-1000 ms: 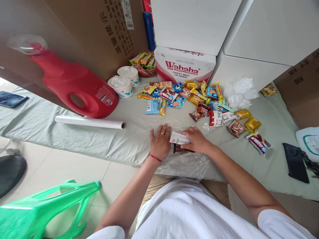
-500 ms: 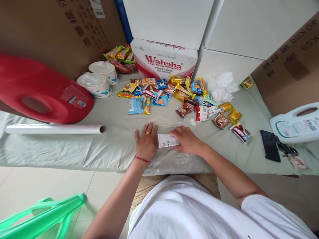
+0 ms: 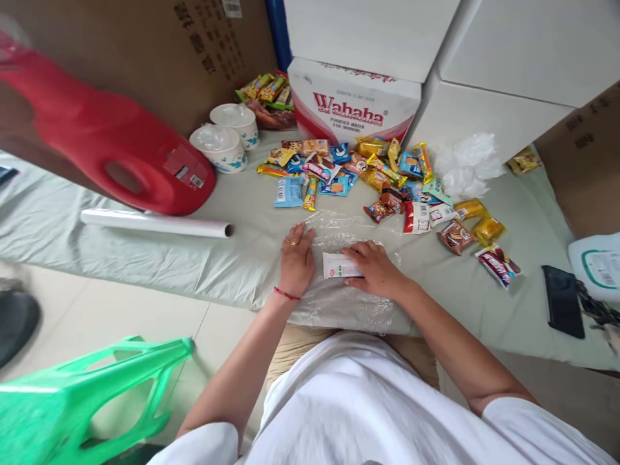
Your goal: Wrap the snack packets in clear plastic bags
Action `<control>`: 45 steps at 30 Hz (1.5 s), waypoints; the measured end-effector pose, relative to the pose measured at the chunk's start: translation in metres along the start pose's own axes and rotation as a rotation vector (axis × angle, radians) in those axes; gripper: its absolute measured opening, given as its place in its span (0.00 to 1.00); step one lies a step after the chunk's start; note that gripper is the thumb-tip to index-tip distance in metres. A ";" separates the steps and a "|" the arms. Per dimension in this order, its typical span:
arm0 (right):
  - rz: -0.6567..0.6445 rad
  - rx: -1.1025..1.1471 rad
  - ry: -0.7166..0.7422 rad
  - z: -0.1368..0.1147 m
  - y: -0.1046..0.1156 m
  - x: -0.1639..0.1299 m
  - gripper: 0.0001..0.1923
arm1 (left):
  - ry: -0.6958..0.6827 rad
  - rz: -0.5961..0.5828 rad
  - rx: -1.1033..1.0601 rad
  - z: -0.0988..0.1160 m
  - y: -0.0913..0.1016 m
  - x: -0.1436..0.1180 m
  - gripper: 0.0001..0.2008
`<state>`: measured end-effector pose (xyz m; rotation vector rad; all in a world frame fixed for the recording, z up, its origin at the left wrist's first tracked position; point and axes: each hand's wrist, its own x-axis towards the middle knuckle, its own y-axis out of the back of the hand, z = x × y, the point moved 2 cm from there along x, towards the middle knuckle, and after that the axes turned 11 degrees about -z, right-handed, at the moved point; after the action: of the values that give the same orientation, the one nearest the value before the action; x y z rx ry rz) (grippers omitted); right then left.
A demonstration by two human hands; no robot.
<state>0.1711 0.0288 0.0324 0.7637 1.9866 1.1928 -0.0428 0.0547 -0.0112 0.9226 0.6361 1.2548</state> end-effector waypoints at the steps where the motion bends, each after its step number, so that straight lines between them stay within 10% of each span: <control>1: 0.043 0.012 0.046 0.002 0.001 -0.006 0.37 | -0.017 0.080 0.008 -0.003 0.004 -0.003 0.24; 6: 0.276 0.059 0.239 -0.002 0.006 -0.066 0.27 | -0.260 0.390 0.164 -0.005 0.031 -0.042 0.20; 9: 0.201 0.027 0.330 -0.012 -0.020 -0.100 0.31 | -0.607 0.104 0.144 -0.011 0.040 -0.069 0.16; 12: 0.144 0.009 0.278 -0.016 -0.052 -0.114 0.14 | -0.761 -0.302 0.143 -0.027 0.042 -0.092 0.18; 18: 0.186 0.431 0.110 -0.005 -0.044 -0.111 0.10 | -0.585 -0.465 0.015 -0.047 0.060 -0.099 0.10; 24: 0.119 0.671 -0.148 0.032 0.006 -0.081 0.17 | -0.112 -0.482 -0.296 -0.036 0.072 -0.031 0.15; 31: 0.030 0.019 -0.466 0.060 0.049 -0.029 0.18 | 0.316 -0.068 -0.078 -0.048 0.090 0.057 0.15; 36: 0.092 -0.088 -0.211 0.051 0.071 0.018 0.20 | 0.020 0.517 0.063 -0.002 0.132 0.009 0.14; 39: -0.025 -0.126 -0.158 0.048 0.064 0.062 0.25 | -0.477 0.164 0.043 0.045 0.102 -0.022 0.16; 42: -0.145 -0.156 -0.245 0.049 0.060 0.093 0.18 | -0.473 -0.315 0.160 0.066 0.049 -0.028 0.20; 45: -0.182 -0.119 -0.204 0.045 0.072 0.095 0.09 | -0.402 -0.434 0.233 0.067 0.018 -0.022 0.21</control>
<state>0.1601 0.1530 0.0575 0.6055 1.7609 1.0708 -0.0017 0.0191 0.0365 1.1194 0.6243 0.5942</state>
